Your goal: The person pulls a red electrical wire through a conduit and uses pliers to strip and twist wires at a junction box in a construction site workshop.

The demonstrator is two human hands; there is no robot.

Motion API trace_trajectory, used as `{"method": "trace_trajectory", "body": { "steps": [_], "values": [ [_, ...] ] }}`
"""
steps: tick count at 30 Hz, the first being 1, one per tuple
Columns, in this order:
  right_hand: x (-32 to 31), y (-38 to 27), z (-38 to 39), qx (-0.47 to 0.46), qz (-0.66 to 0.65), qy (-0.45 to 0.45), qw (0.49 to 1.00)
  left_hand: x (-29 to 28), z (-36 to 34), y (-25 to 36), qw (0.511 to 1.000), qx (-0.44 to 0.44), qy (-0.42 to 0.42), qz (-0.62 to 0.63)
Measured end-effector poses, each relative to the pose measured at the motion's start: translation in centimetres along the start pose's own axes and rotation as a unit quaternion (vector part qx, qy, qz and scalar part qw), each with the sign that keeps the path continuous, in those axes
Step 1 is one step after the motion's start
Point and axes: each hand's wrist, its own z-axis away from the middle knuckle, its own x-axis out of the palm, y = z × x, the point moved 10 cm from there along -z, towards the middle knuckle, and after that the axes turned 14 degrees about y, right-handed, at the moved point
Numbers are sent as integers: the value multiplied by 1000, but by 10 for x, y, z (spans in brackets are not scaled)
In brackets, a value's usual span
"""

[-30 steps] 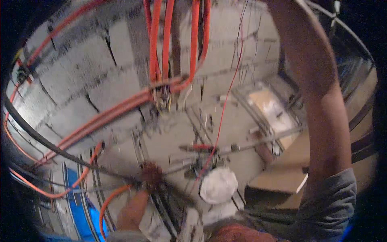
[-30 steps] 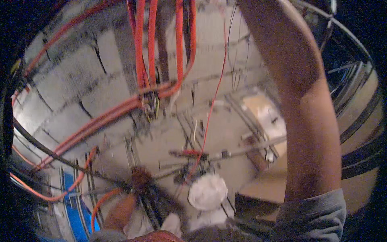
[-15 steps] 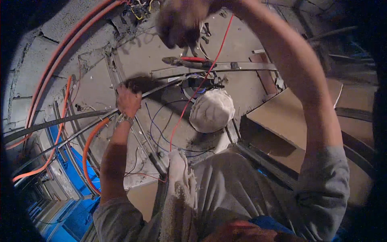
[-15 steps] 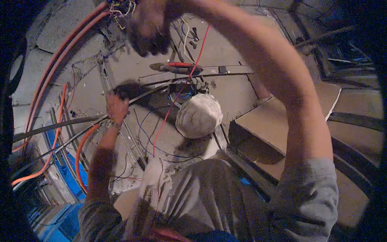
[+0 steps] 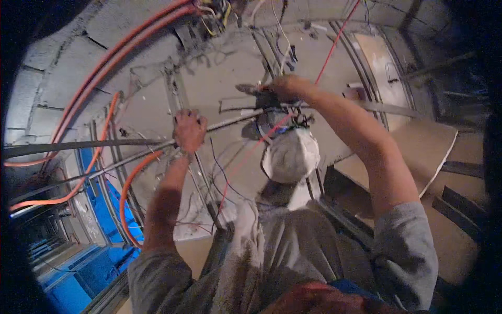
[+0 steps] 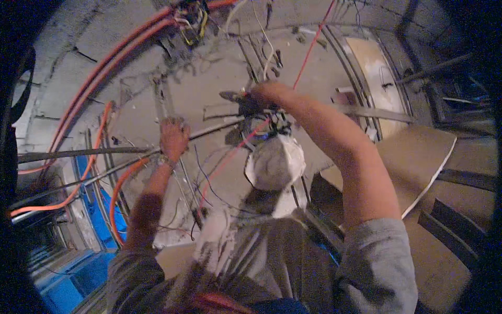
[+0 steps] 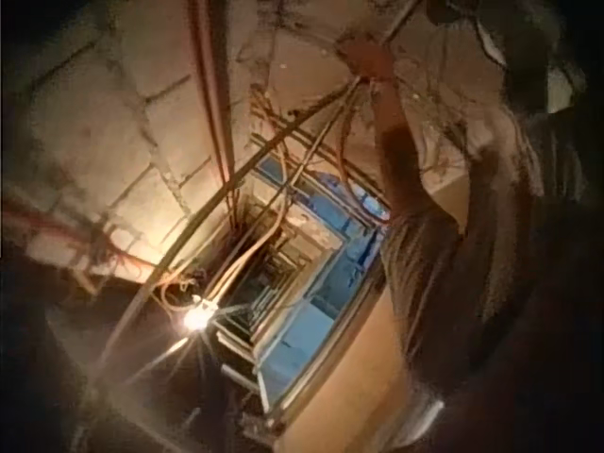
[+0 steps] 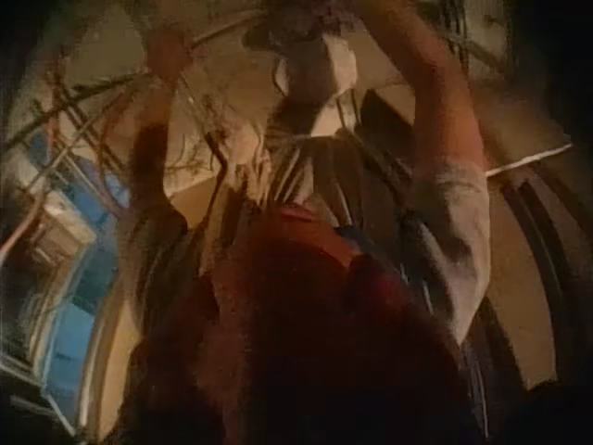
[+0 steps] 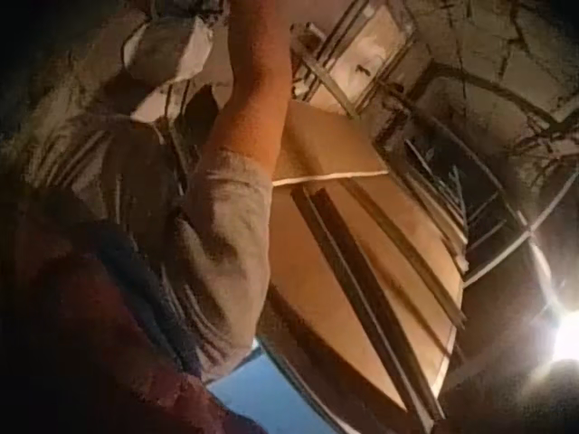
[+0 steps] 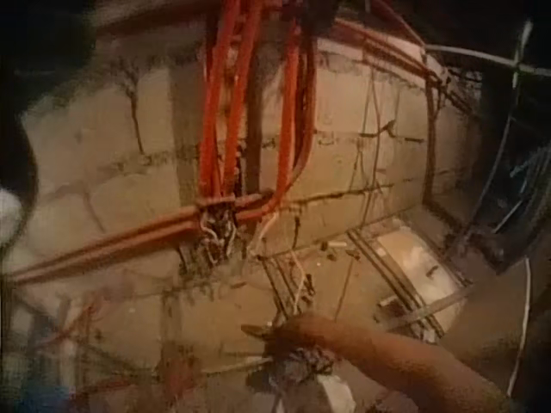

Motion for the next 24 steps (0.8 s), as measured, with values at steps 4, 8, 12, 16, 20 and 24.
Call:
{"method": "trace_trajectory", "body": {
  "steps": [4, 8, 12, 16, 20, 24],
  "values": [
    [44, 3, -36, -168, -38, 97, 980, 26, 14, 13, 977, 10, -211, 30],
    [2, -46, -31, -398, 7, 154, 904, -2, 25, -5, 990, -78, -72, 92],
    [-78, -38, 20, 55, -402, 2, 914, -32, 7, 1, 984, -64, -53, 159],
    [-123, -34, 30, 57, -629, 25, 775, -150, -76, 59, 960, 64, -18, 271],
    [-126, -20, 29, 78, -665, 105, 735, -350, -196, 110, 890, 248, 236, 300],
    [-52, -6, -7, 94, -711, 53, 695, -521, -295, 164, 804, 305, 442, 257]
  ]
}}
